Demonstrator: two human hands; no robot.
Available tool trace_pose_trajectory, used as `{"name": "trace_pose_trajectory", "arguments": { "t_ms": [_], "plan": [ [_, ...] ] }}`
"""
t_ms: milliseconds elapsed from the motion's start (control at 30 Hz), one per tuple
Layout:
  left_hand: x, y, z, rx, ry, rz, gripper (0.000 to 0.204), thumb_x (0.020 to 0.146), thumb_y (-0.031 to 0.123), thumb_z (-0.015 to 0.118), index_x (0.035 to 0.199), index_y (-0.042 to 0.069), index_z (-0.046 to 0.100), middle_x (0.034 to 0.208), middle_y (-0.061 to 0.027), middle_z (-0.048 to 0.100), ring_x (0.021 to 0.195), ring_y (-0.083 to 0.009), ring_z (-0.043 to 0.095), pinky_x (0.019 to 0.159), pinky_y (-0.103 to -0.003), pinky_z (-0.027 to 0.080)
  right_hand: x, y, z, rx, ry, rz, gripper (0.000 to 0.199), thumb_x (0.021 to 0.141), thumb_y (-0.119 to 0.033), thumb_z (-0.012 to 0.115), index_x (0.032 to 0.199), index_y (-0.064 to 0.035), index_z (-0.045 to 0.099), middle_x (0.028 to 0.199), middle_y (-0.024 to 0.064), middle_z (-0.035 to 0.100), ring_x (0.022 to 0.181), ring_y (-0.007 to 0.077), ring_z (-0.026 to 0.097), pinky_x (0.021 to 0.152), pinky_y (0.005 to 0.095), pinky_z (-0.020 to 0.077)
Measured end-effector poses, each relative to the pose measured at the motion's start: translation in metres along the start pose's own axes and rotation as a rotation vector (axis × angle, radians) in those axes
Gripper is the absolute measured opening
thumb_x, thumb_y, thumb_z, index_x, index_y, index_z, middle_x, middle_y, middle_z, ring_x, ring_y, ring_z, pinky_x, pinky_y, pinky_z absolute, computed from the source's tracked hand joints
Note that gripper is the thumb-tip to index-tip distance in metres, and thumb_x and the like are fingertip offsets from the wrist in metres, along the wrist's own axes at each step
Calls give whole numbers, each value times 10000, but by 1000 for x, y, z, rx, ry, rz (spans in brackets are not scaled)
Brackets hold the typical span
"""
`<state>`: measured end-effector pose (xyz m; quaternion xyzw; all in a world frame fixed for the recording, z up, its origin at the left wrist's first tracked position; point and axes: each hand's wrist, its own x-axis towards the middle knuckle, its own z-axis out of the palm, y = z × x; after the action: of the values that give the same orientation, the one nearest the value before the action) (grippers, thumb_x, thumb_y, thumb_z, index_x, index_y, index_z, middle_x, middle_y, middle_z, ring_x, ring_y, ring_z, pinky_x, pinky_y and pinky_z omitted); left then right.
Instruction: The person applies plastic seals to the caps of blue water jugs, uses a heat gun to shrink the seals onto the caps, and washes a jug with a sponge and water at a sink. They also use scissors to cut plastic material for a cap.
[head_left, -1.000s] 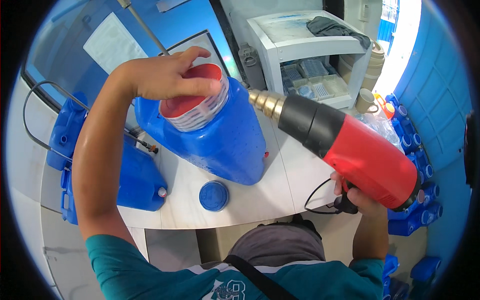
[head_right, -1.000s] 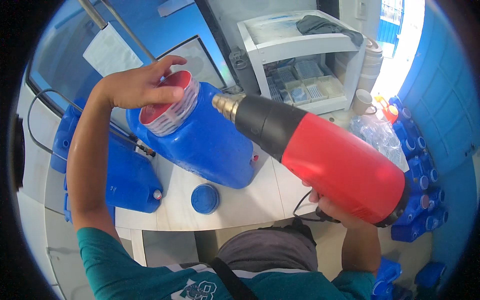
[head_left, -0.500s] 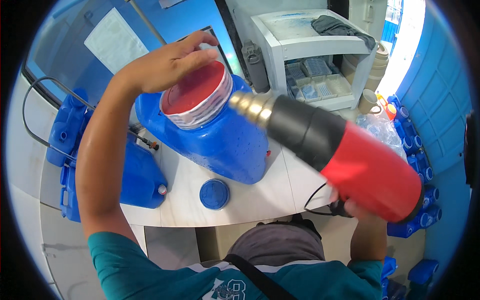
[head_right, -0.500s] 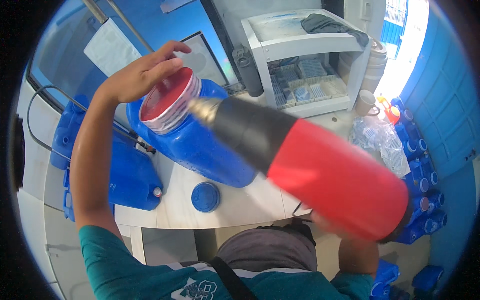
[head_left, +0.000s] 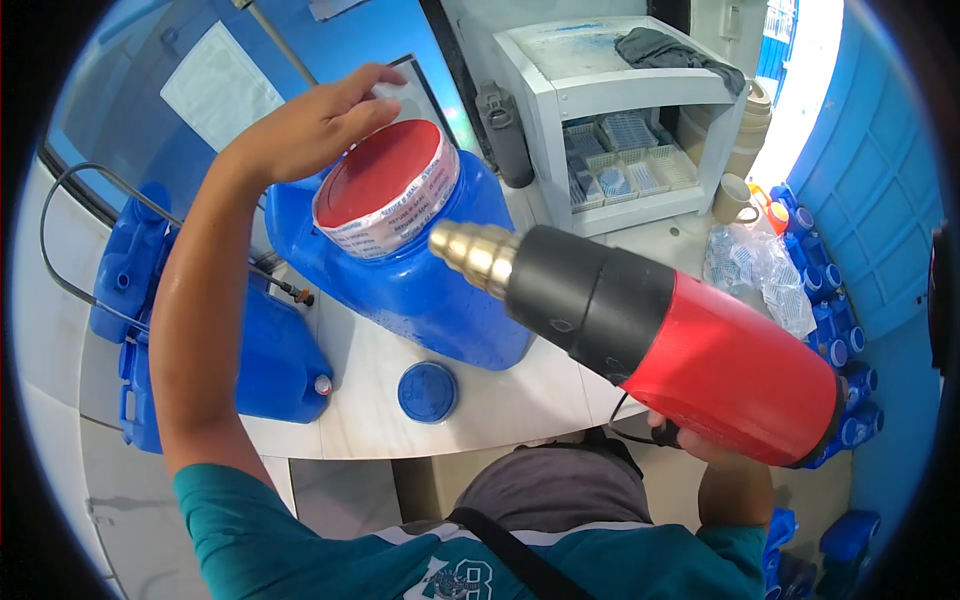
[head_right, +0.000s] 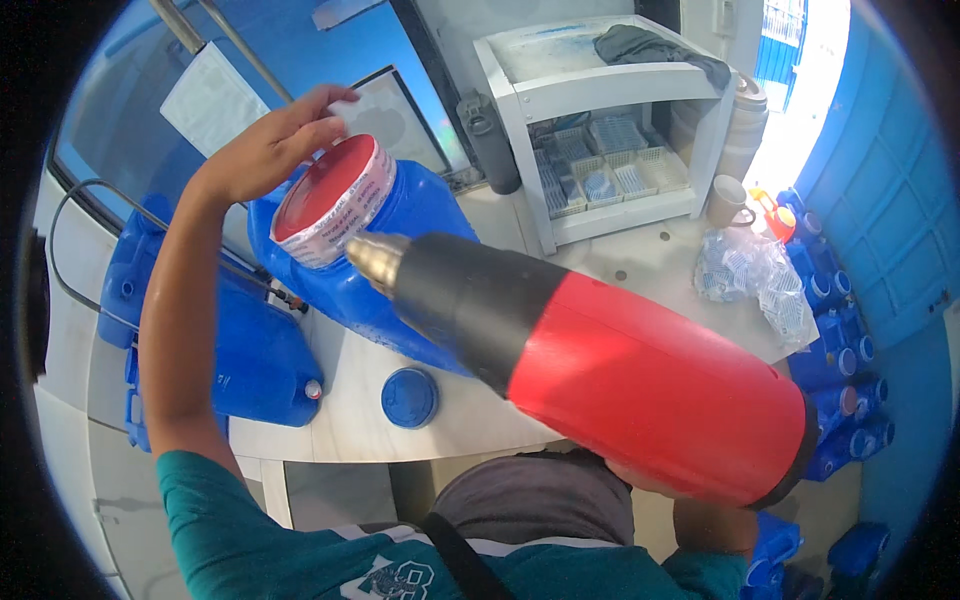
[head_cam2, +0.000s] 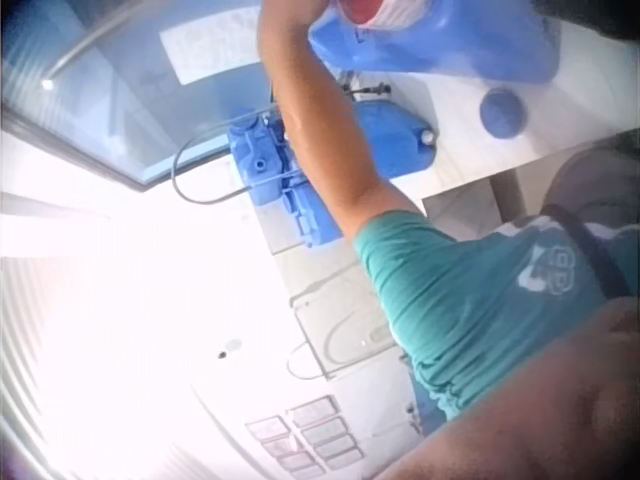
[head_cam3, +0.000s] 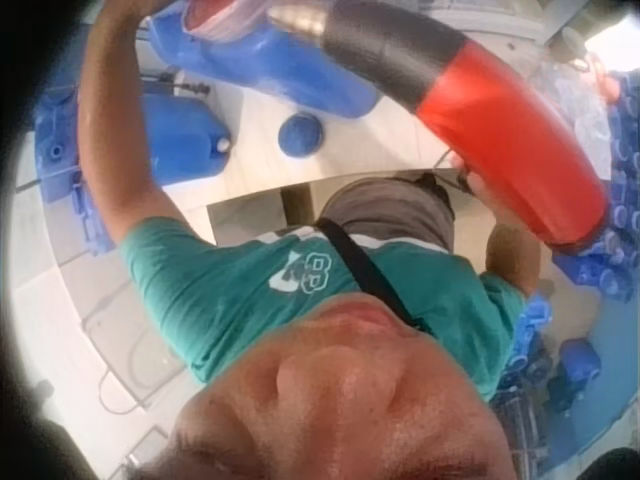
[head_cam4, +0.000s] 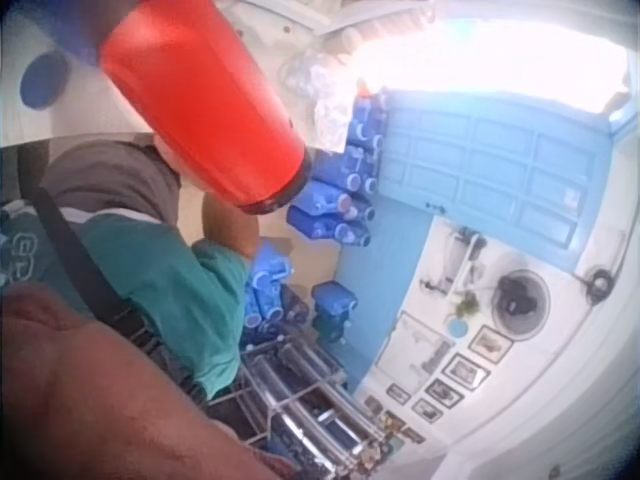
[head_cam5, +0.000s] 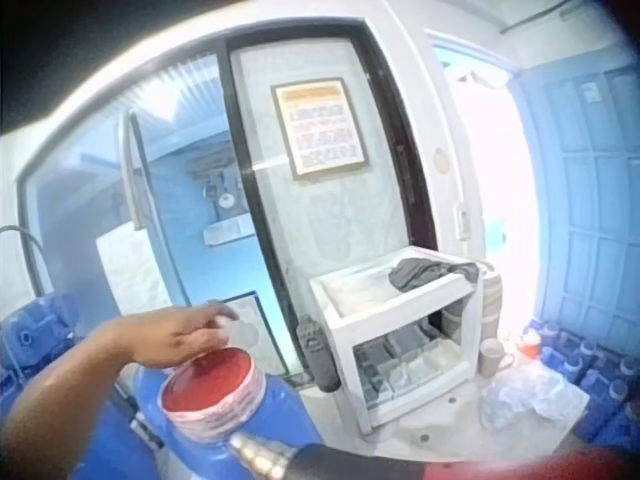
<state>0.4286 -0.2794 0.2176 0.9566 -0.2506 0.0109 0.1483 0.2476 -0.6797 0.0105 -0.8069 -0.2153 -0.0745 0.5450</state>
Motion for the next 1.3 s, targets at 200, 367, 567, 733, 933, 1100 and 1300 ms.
{"name": "trace_pose_trajectory", "arguments": {
  "t_ms": [200,367,567,733,933,1100,1300],
  "plan": [
    [-9,7,-8,45,-96,-171,445,1060,386,446,1424,133,483,1069,-131,677,1008,-215,658,933,-349,515,0,8,0,259,-46,58,412,1034,-336,561,1256,10,582,898,96,687,737,173,671,652,298,525],
    [-5,-1,12,-42,136,301,426,1057,315,427,1425,105,471,962,-123,691,870,-226,682,865,-349,536,6,3,13,14,-3,-48,387,1022,-295,570,1237,27,582,891,117,681,710,159,656,607,301,512],
    [-17,6,-5,62,-11,-82,435,1052,282,456,1451,109,445,1091,-166,667,998,-243,670,928,-369,521,6,-9,9,253,16,24,323,1012,-221,578,1214,31,593,905,126,678,696,166,651,608,298,509],
    [-15,14,7,171,4,105,452,1053,298,454,1464,111,431,1065,-173,682,974,-273,688,934,-388,524,1,3,13,173,7,-110,335,1011,-236,572,1206,34,601,957,130,678,697,174,645,619,305,506],
    [-11,2,8,67,46,107,457,1055,307,439,1472,120,427,1087,-169,690,1013,-263,684,955,-381,510,-2,-18,13,-4,-5,-175,489,970,-358,637,1250,40,593,1014,127,687,702,177,639,632,319,499],
    [-17,5,-7,224,-37,-153,442,1042,273,448,1458,121,446,1070,-169,700,974,-264,688,934,-373,514,-1,-18,3,430,-25,80,525,951,-374,656,1253,51,590,1017,115,689,748,179,641,656,321,501],
    [-14,0,8,51,56,84,441,1026,243,461,1444,103,469,1054,-167,715,984,-276,701,926,-367,524,11,-25,17,347,45,-65,417,992,-281,586,1226,64,589,959,144,685,727,190,654,624,324,517]
  ]
}}
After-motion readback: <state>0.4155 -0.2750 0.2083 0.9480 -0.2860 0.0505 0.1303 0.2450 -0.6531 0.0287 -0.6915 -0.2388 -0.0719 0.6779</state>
